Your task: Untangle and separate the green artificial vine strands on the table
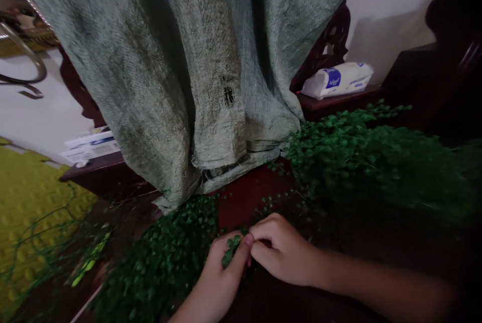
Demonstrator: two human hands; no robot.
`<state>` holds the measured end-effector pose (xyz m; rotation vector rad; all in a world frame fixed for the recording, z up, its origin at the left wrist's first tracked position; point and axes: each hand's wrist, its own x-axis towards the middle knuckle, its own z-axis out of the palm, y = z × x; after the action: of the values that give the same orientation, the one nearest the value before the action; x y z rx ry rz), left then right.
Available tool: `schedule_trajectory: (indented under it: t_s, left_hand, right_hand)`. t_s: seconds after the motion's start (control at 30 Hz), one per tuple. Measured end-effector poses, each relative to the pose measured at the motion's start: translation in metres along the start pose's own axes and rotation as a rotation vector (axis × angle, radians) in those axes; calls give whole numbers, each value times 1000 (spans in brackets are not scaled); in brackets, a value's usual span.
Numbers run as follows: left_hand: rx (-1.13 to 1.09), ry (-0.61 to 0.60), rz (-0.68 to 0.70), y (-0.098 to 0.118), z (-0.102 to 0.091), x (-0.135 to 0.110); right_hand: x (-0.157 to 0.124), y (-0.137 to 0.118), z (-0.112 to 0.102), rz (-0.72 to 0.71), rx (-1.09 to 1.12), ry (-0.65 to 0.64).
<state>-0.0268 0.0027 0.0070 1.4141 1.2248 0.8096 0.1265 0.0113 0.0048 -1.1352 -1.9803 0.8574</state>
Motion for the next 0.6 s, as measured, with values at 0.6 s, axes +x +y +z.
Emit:
schedule_trajectory:
  t_s: [0.6]
  left_hand:
    - [6,266,146,-14,0,-3]
  right_hand:
    - [0,1,4,55,-96,26]
